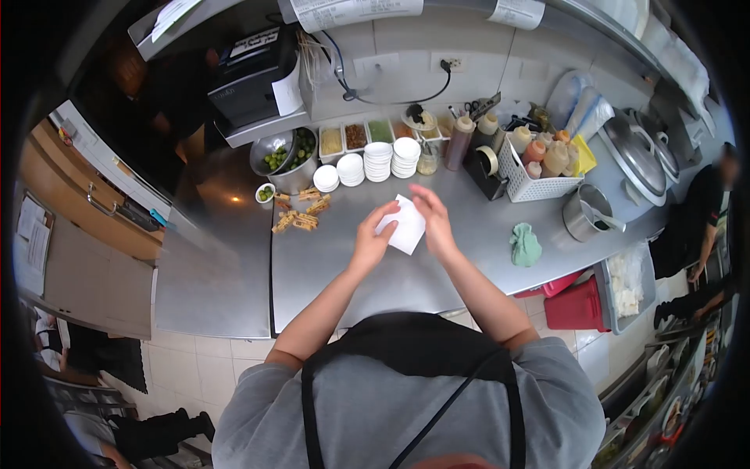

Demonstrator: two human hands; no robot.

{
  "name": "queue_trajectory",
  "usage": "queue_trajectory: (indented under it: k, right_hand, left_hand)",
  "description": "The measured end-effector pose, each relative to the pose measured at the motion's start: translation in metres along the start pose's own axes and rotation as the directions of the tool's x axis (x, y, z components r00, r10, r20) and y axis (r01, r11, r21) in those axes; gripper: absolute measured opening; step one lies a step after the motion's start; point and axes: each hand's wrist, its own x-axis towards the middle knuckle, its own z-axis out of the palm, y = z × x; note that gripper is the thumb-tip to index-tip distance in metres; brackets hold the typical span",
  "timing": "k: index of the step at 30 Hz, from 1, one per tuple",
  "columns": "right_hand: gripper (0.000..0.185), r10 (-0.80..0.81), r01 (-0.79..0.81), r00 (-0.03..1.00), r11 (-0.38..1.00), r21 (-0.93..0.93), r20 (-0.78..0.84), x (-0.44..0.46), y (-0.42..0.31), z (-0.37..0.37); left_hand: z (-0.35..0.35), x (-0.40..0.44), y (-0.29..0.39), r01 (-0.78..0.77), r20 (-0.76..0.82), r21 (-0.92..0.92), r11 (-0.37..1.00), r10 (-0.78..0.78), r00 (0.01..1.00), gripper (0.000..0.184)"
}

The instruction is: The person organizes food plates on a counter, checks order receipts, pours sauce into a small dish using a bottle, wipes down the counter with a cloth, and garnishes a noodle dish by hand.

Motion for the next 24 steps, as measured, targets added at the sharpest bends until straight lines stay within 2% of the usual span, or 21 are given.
queue_trajectory:
  k: [1,2,3,4,5,6,7,8,10,12,15,17,18,20,21,22,24]
  right_hand:
    - [0.026,-0.111,0.131,0.990,0.955,-0.267,0.088,-0.003,0.003,-0.002]
    - [0.024,-0.192,0.268,0.961,0.825,-0.498,0.199,-0.006,0.005,-0.003]
    - [0.027,-0.234,0.331,0.942,0.756,-0.565,0.239,-0.009,0.007,-0.003]
    - [0.027,-0.238,0.338,0.940,0.755,-0.562,0.245,-0.015,0.001,0.001]
    - [0.037,-0.370,0.556,0.826,0.416,-0.719,0.425,-0.023,-0.010,0.008]
    - [0.048,-0.403,0.677,0.674,0.001,-0.736,0.619,-0.029,-0.017,0.012]
    - [0.061,-0.341,0.700,0.662,-0.037,-0.713,0.668,-0.031,-0.016,0.015]
    - [0.061,-0.341,0.702,0.660,-0.037,-0.711,0.669,-0.032,-0.015,0.016]
    - [0.062,-0.264,0.742,0.602,-0.163,-0.650,0.753,-0.032,-0.013,0.017]
    - [0.065,-0.266,0.752,0.590,-0.162,-0.639,0.762,-0.032,-0.015,0.020]
    - [0.056,-0.280,0.782,0.565,-0.117,-0.612,0.776,-0.035,-0.018,0.022]
    - [0.037,-0.292,0.776,0.557,-0.150,-0.613,0.777,-0.028,-0.008,0.016]
    - [0.037,-0.291,0.776,0.558,-0.149,-0.613,0.777,-0.026,-0.006,0.014]
    - [0.021,-0.421,0.489,0.836,0.278,-0.827,0.353,-0.021,-0.007,0.016]
    - [0.019,-0.350,0.383,0.915,0.596,-0.706,0.201,-0.016,-0.011,0.020]
    - [0.017,-0.216,0.222,0.974,0.839,-0.497,0.070,-0.011,-0.019,0.025]
    - [0.020,-0.159,0.172,0.985,0.918,-0.359,0.066,-0.005,-0.030,0.029]
  left_hand:
    - [-0.005,0.002,-0.001,0.087,0.000,-0.085,0.993,-0.087,0.996,0.036]
    - [-0.011,0.004,-0.003,0.175,0.009,-0.169,0.970,-0.176,0.984,0.035]
    - [-0.016,0.004,-0.004,0.216,0.006,-0.155,0.964,-0.217,0.976,0.031]
    - [-0.023,0.005,-0.005,0.209,0.001,-0.153,0.966,-0.211,0.977,0.031]
    - [-0.029,0.006,-0.007,0.249,-0.004,-0.185,0.951,-0.254,0.967,0.029]
    - [-0.034,0.006,-0.010,0.289,-0.008,-0.217,0.932,-0.298,0.955,0.028]
    - [-0.037,0.006,-0.011,0.310,-0.005,-0.257,0.915,-0.322,0.947,0.026]
    - [-0.041,0.005,-0.010,0.309,-0.007,-0.257,0.916,-0.321,0.947,0.026]
    - [-0.048,0.004,-0.004,0.425,0.076,-0.329,0.843,-0.424,0.902,0.027]
    - [-0.052,0.003,-0.001,0.423,0.078,-0.304,0.854,-0.420,0.904,0.028]
    - [-0.057,0.001,0.000,0.447,0.064,-0.303,0.842,-0.450,0.891,0.030]
    - [-0.058,0.001,0.006,0.471,0.050,-0.327,0.819,-0.483,0.874,0.031]
    - [-0.058,0.003,0.011,0.472,0.062,-0.359,0.805,-0.484,0.873,0.030]
    - [-0.059,0.006,0.023,0.480,0.075,-0.391,0.785,-0.493,0.867,0.030]
    - [-0.061,0.008,0.029,0.425,0.035,-0.251,0.870,-0.430,0.902,0.027]
    - [-0.062,0.008,0.033,0.367,0.010,-0.105,0.924,-0.368,0.930,0.023]
    - [-0.064,0.013,0.035,0.327,0.030,-0.236,0.915,-0.330,0.944,0.021]
